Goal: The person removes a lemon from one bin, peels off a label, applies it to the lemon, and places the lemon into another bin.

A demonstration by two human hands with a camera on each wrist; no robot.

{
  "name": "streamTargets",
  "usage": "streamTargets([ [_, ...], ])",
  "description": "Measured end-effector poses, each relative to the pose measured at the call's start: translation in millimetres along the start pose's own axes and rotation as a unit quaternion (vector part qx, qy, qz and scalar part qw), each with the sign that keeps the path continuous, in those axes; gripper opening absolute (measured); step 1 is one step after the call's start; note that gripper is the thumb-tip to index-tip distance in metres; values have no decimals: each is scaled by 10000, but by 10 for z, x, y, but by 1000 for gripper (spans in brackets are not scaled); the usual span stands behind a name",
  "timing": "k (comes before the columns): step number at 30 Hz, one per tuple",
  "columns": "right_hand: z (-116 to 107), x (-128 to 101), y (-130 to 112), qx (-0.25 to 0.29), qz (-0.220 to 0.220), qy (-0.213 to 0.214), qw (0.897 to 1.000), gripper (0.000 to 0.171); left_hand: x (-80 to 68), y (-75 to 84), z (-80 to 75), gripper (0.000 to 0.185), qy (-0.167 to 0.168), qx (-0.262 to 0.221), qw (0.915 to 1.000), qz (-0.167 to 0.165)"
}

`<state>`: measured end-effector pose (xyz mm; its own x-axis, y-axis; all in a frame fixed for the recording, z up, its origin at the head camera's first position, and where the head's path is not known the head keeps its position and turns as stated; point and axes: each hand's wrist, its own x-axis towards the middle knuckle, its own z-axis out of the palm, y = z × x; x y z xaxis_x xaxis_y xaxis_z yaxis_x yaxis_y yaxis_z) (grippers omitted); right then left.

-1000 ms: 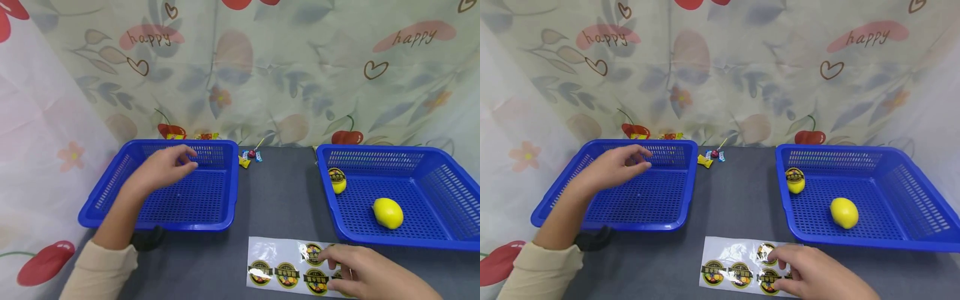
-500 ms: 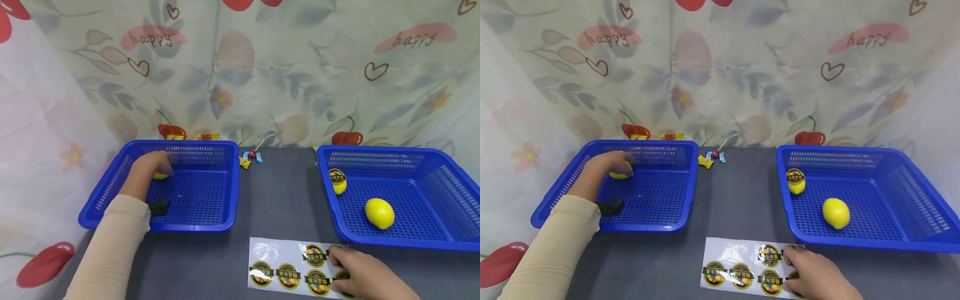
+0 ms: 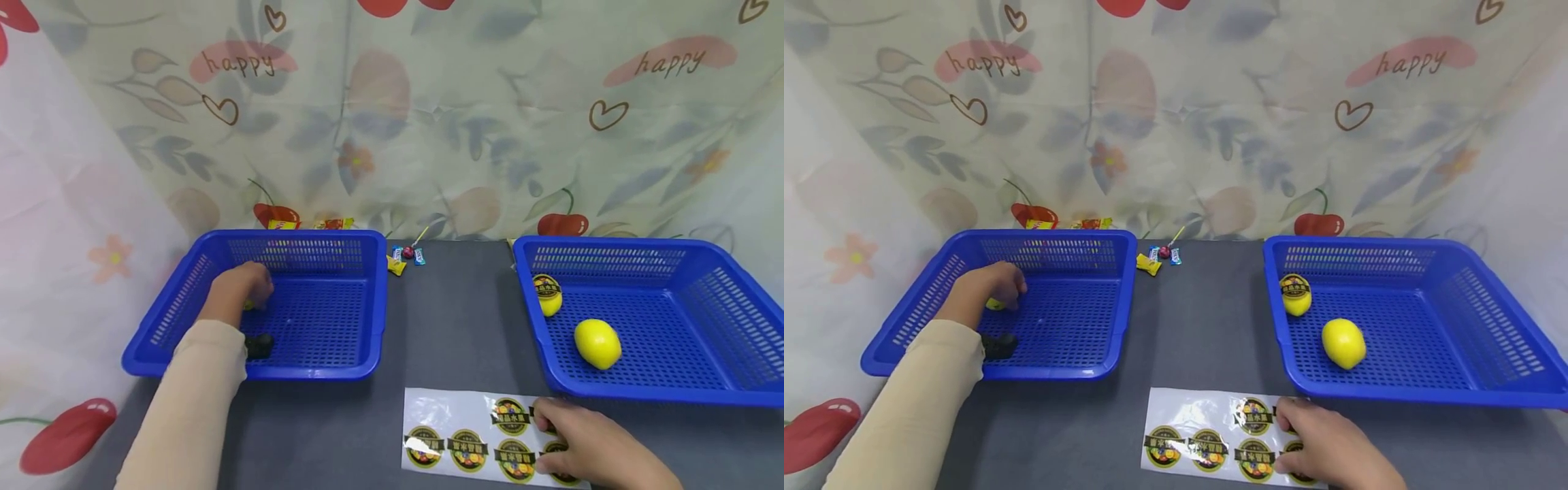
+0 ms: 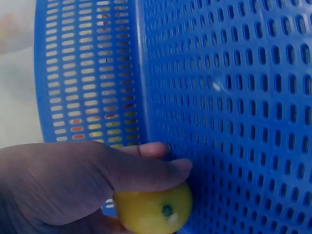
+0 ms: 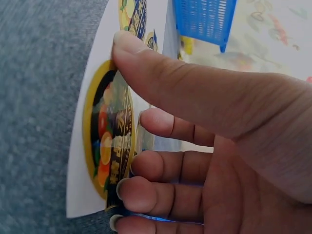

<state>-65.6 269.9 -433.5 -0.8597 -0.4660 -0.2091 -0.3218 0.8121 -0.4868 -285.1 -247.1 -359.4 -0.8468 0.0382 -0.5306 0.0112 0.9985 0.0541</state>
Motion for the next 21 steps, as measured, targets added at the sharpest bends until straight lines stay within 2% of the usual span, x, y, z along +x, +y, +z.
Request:
streamTargets([
  [3, 7, 20, 7, 89, 21, -23, 10000, 42, 10, -97, 23, 22, -127, -450, 9987, 211],
  [6, 19, 47, 14, 183, -73, 32, 9998, 43, -5, -203, 55, 21, 16, -990, 9941, 452],
  [9, 28, 72, 19, 271, -174, 70, 9995, 45, -26, -303, 89, 10, 132, -1663, 9837, 670],
  [11, 30, 82, 23, 306, -183, 67, 9993, 47, -45, -329, 95, 20, 33, -2072, 9754, 755],
  [15, 26, 92, 45, 471, -135, 17, 9988, 48, -81, -282, 56, 36, -412, -2630, 9609, 766],
  [18, 25, 98, 69, 535, -81, 5, 9985, 51, -121, -204, 10, 45, -665, -2872, 9527, 735],
  [21, 30, 105, 85, 557, -127, 49, 9984, 51, -169, -132, -19, 63, -896, -2983, 9474, 736],
])
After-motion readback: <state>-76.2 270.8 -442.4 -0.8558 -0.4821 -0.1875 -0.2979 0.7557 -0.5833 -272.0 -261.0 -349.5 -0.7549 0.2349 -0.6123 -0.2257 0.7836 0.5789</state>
